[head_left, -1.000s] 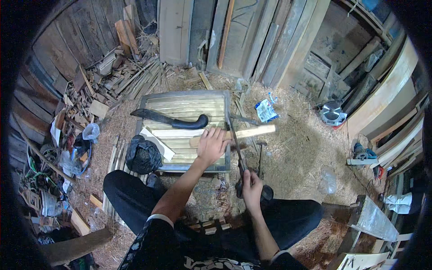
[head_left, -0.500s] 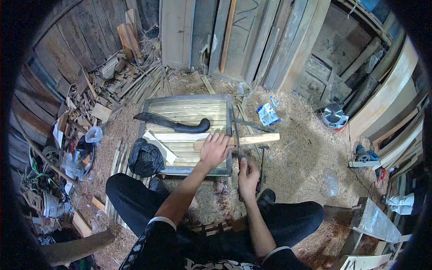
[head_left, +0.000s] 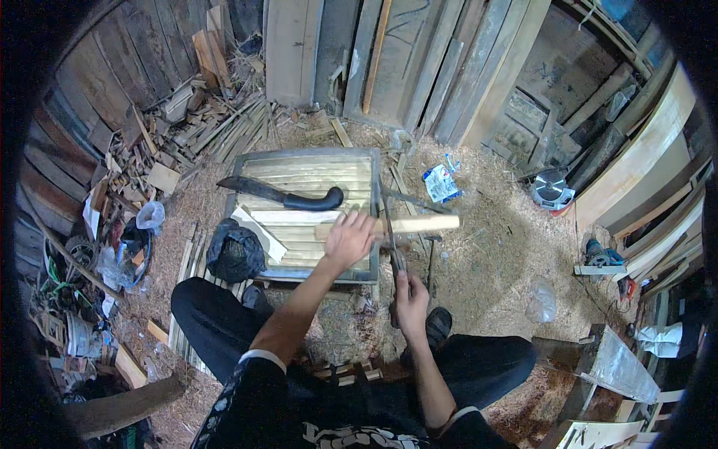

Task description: Shaping, nailing, and sawing wood pieces in a workshop setting using hand tools.

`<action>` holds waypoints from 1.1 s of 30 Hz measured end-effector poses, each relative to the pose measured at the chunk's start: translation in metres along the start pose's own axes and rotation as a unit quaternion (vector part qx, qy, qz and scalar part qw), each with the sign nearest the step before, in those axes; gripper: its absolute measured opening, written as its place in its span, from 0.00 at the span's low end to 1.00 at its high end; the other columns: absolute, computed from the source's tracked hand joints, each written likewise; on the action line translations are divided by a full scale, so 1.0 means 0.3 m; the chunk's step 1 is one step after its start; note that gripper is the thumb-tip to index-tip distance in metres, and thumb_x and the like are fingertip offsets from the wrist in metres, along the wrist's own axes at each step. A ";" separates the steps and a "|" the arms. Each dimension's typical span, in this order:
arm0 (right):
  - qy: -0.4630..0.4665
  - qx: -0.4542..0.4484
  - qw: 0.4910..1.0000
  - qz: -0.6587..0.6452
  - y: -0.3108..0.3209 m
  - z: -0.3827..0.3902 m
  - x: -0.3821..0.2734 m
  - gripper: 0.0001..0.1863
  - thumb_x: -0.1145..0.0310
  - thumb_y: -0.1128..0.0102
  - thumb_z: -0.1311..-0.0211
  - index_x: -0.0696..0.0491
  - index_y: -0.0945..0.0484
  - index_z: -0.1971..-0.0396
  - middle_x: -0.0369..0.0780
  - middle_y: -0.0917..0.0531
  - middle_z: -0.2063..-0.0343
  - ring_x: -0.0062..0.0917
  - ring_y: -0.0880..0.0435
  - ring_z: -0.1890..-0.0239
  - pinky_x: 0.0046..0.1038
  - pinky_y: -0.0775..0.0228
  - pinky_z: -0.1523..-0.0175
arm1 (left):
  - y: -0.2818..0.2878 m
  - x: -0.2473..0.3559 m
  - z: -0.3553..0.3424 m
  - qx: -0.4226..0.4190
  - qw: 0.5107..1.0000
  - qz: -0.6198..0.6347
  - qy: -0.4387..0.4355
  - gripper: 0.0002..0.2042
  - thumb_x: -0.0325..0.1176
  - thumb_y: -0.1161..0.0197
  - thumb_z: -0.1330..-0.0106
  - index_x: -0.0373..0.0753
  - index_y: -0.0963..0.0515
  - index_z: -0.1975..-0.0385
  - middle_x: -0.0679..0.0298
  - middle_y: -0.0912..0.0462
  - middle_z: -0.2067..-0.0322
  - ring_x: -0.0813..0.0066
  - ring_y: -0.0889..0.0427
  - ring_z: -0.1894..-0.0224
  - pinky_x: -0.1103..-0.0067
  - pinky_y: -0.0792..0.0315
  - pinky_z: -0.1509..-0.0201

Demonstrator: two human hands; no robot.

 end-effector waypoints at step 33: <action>-0.008 0.019 1.000 -0.013 0.055 -0.058 -0.046 0.23 0.59 0.46 0.27 0.63 0.27 0.77 0.36 0.33 0.85 0.16 0.40 0.77 0.27 0.45 0.73 | 0.014 0.019 -0.055 -0.009 0.994 0.007 0.111 0.19 0.47 0.48 0.32 0.38 0.24 0.54 0.60 0.24 0.58 0.64 0.28 0.51 0.69 0.38 0.47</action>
Point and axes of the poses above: each hand's wrist, its own z-axis away from the middle knuckle, its own y-axis out of the back of the hand, x = y × z, the point moved 1 cm from there along -z, towards the middle knuckle
